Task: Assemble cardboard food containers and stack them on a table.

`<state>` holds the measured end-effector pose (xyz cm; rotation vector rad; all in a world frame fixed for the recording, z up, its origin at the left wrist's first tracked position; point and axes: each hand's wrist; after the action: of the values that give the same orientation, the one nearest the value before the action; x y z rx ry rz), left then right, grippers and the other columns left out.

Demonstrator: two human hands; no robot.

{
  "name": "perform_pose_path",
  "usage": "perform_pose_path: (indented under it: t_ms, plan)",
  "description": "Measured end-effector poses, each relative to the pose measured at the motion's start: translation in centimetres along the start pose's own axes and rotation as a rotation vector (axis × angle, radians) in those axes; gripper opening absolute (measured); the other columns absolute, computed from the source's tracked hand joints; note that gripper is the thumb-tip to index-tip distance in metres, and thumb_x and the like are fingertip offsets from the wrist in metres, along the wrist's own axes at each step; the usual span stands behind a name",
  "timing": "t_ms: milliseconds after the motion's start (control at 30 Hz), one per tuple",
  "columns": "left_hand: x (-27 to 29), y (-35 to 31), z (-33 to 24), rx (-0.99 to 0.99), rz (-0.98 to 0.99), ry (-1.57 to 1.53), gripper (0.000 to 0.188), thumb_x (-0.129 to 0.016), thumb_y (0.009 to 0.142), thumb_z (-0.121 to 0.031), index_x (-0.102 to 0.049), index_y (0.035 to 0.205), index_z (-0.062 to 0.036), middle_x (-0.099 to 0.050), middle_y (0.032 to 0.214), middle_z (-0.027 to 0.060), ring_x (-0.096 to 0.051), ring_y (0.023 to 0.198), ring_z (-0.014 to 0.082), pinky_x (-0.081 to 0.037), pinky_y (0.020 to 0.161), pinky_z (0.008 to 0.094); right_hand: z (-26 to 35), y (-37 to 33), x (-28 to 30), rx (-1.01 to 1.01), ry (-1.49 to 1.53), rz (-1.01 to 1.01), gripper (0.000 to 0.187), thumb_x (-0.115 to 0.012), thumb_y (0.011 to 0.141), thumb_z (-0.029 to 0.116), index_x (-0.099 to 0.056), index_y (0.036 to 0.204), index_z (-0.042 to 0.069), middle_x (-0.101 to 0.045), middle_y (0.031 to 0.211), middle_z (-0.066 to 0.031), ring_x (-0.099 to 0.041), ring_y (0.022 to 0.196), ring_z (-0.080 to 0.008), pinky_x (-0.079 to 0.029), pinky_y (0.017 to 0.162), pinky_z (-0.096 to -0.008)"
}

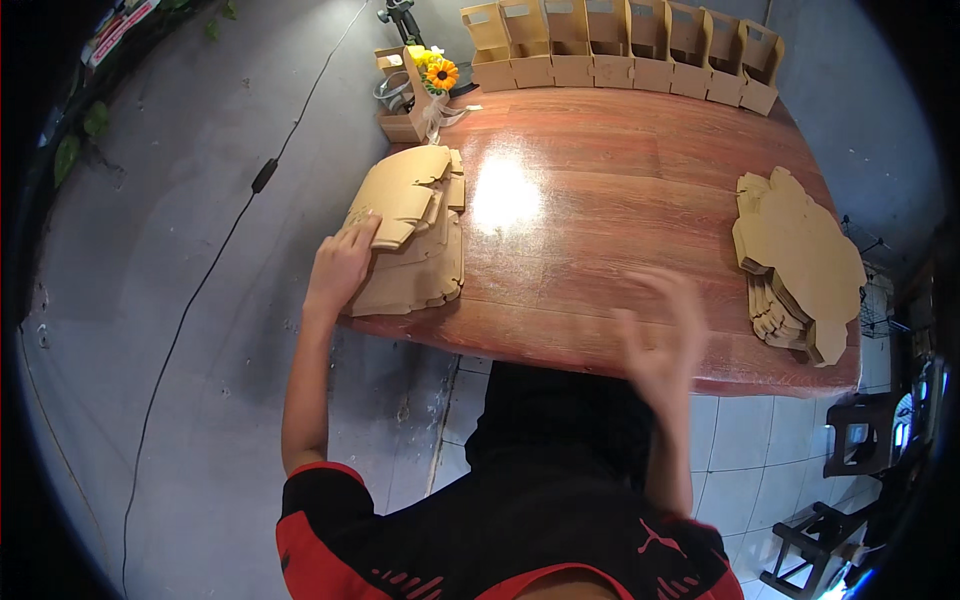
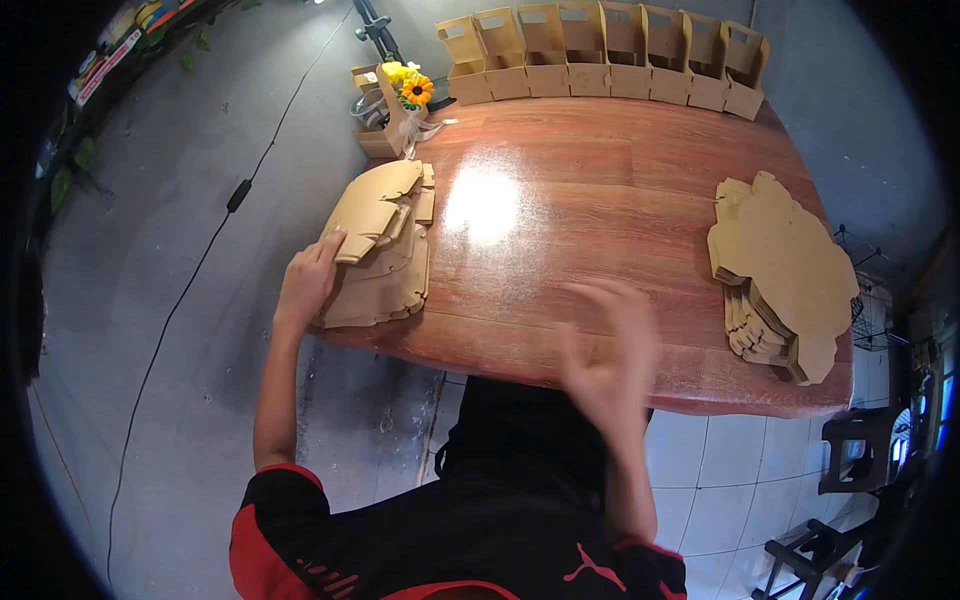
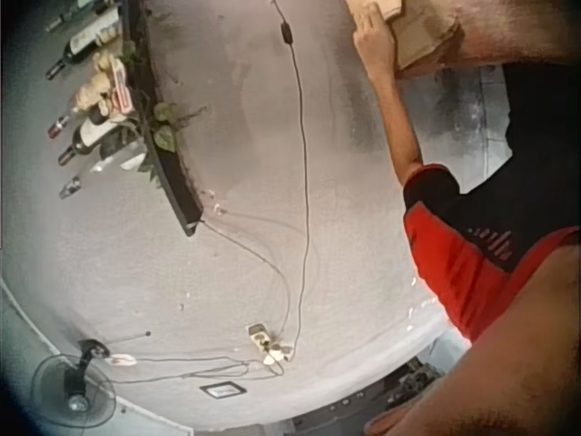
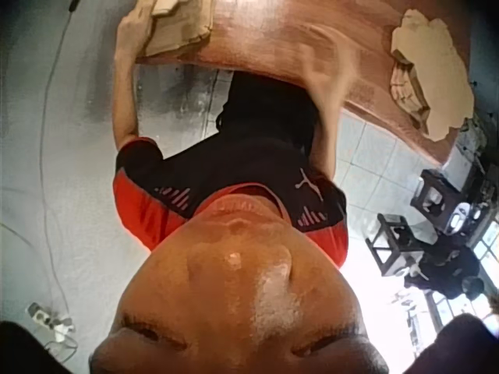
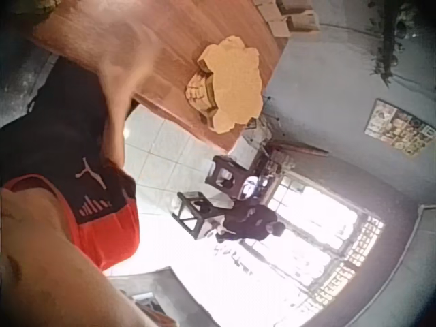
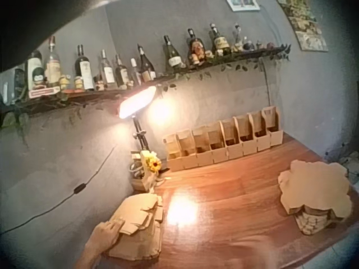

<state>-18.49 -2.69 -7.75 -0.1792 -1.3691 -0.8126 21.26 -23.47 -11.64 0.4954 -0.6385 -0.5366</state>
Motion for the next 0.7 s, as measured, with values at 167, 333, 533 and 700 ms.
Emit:
perform_pose_path:
  t_ms: [167, 333, 533, 700]
  plan:
    - [0.7, 1.1, 0.8, 0.052, -0.063, -0.012, 0.045, -0.059, 0.092, -0.005, -0.054, 0.136, -0.0091, -0.071, 0.107, 0.0158, -0.068, 0.098, 0.0353, -0.053, 0.086, 0.0469, 2.3, 5.3, -15.3, -0.591, 1.173, 0.631, 0.048, -0.065, 0.099, 0.024, -0.054, 0.139, 0.000, -0.064, 0.131, -0.0169, -0.066, 0.115, -0.0262, -0.055, 0.097, -0.0374]
    - [2.1, 1.8, 1.5, 0.155, -0.042, -0.040, 0.033, -0.061, 0.093, -0.009, -0.058, 0.126, -0.0097, -0.071, 0.105, 0.0123, -0.068, 0.091, 0.0332, -0.054, 0.083, 0.0472, 3.8, 8.5, -24.9, -1.031, 1.229, 0.829, 0.062, -0.062, 0.100, 0.040, -0.043, 0.145, 0.001, -0.060, 0.132, -0.0193, -0.067, 0.114, -0.0284, -0.056, 0.097, -0.0378]
    - [2.4, 1.5, 1.0, 0.115, 0.022, -0.320, 0.044, -0.080, 0.081, -0.031, -0.065, 0.116, -0.0095, -0.069, 0.111, 0.0108, -0.065, 0.105, 0.0343, -0.053, 0.091, 0.0469, 4.3, 8.9, -26.8, -1.157, 1.269, 0.698, 0.072, -0.063, 0.096, 0.052, -0.044, 0.141, -0.001, -0.061, 0.126, -0.0183, -0.067, 0.112, -0.0300, -0.056, 0.098, -0.0419]
    - [-0.4, 0.9, 1.2, 0.101, 0.069, -0.416, 0.066, -0.087, 0.069, -0.045, -0.066, 0.125, -0.0164, -0.063, 0.132, 0.0111, -0.058, 0.123, 0.0363, -0.047, 0.103, 0.0440, 3.7, 8.3, -27.8, -1.047, 1.149, 0.684, 0.065, -0.077, 0.090, 0.043, -0.054, 0.132, 0.000, -0.065, 0.117, -0.0130, -0.067, 0.109, -0.0232, -0.060, 0.094, -0.0379]
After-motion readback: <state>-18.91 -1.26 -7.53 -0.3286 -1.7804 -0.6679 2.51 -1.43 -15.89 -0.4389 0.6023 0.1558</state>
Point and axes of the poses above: each hand's wrist, its own y-axis towards the middle knuckle, its own x-axis out of the back of the hand, z = x × y
